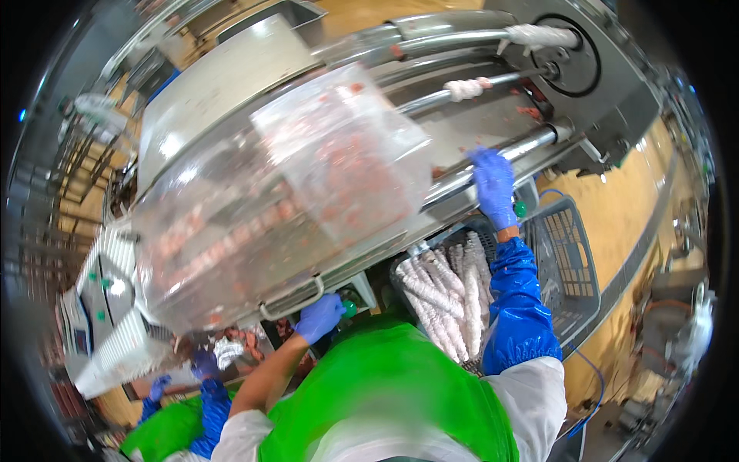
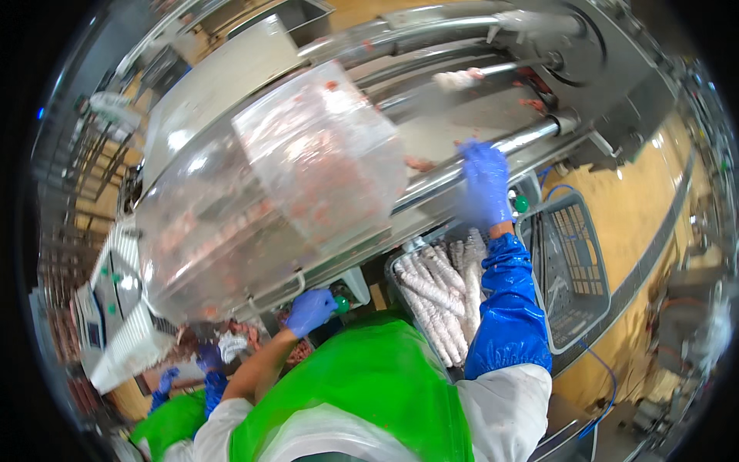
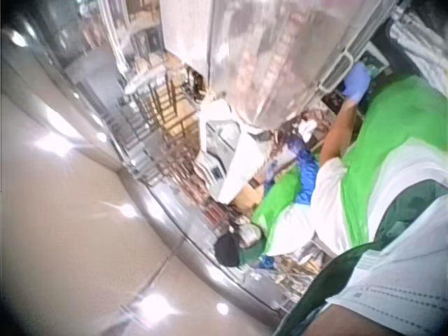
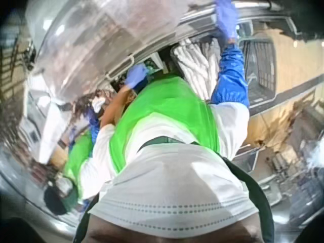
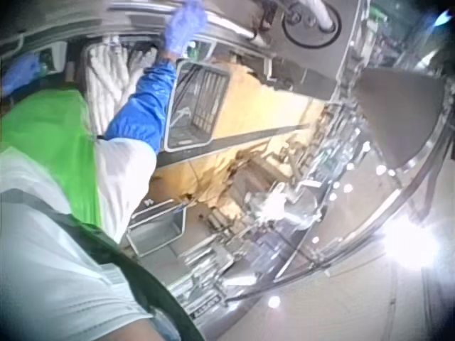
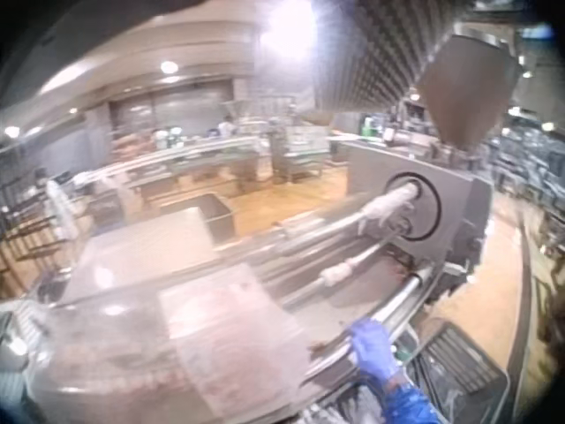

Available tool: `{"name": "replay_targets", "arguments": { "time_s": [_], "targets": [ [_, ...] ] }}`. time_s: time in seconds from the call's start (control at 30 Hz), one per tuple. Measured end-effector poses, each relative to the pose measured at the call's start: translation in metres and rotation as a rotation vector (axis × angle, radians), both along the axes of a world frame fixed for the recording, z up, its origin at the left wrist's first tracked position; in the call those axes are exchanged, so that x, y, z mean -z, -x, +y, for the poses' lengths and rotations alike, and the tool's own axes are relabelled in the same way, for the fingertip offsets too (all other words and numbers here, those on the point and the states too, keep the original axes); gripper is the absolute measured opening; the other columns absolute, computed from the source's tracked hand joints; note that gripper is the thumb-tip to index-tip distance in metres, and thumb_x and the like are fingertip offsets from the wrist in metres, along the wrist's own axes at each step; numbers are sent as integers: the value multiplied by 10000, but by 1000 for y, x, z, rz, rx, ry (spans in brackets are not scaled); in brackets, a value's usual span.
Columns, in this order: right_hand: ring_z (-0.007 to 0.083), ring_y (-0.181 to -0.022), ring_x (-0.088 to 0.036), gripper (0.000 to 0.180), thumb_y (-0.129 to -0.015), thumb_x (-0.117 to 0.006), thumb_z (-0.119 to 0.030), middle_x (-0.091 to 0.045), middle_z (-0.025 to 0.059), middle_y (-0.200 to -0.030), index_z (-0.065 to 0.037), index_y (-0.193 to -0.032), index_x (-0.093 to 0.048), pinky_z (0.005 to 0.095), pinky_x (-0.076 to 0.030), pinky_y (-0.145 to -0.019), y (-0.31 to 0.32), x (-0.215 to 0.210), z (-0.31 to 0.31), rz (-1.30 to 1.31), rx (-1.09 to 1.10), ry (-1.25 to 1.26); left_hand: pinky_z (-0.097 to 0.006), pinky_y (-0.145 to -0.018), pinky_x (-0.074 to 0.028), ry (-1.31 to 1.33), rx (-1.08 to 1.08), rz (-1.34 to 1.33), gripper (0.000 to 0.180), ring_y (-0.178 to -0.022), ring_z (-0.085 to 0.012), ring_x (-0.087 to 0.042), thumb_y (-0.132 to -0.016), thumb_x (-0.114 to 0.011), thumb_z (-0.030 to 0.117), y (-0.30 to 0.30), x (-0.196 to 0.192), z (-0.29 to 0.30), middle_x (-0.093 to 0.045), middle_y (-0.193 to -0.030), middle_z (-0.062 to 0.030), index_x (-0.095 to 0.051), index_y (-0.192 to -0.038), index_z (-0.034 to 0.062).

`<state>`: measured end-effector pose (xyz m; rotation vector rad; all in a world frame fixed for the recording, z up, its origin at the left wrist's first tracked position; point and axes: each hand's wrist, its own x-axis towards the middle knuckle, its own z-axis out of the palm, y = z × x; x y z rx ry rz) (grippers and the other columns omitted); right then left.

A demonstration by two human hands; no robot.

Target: The person operates a sausage-stuffing machine in a food processing facility, repeatedly feeding white casings onto the machine's nozzle and collecting the extruded sausages into a basket. The person also adjusts the machine's controls and clears the area while another worker handles raw meat nearby.

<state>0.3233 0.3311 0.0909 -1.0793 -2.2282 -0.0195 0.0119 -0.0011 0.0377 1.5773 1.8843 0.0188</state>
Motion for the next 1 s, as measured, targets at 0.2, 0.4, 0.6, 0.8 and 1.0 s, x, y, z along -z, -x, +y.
{"name": "replay_targets", "arguments": {
  "time_s": [0.2, 0.4, 0.6, 0.8, 1.0],
  "targets": [
    [386, -1048, -513, 518, -706, -544, -120, -557, 219, -1126, -58, -1220, -518, 475, -402, -907, -122, 108, 36, 210, 916, 234, -450, -640, -464, 107, -27, 31, 241, -738, -354, -613, -789, -610, 334, -6, -1, 10, -638, -792, -163, -654, -791, 97],
    [377, -956, -539, 605, -687, -564, -149, -566, 198, -1046, -136, -1283, -461, 479, -420, -849, -131, 134, 40, 93, 908, 183, -435, -676, -478, 126, -50, 9, 236, -761, -339, -622, -770, -616, 332, -3, -4, 10, -648, -805, -145, -660, -804, 103],
    [371, -979, -520, 644, -678, -587, -108, -550, 175, -1085, -200, -1299, -443, 463, -416, -853, -130, 127, 38, 115, 976, 265, -459, -655, -459, 134, -31, 14, 303, -730, -370, -603, -812, -591, 362, -10, -14, 21, -627, -770, -179, -648, -777, 66],
    [350, -1002, -509, 637, -689, -563, -82, -541, 176, -1084, -194, -1303, -438, 459, -399, -866, -128, 125, 37, 131, 961, 257, -462, -666, -461, 178, -66, 27, 299, -746, -378, -608, -810, -590, 357, -10, -13, 19, -630, -788, -194, -656, -797, 66],
    [364, -991, -503, 614, -697, -526, -88, -532, 182, -1093, -169, -1299, -441, 460, -385, -870, -134, 136, 36, 130, 911, 145, -469, -664, -460, 157, -72, 50, 296, -747, -378, -608, -802, -598, 356, -11, -10, 14, -631, -795, -194, -655, -796, 65]
  ]
}}
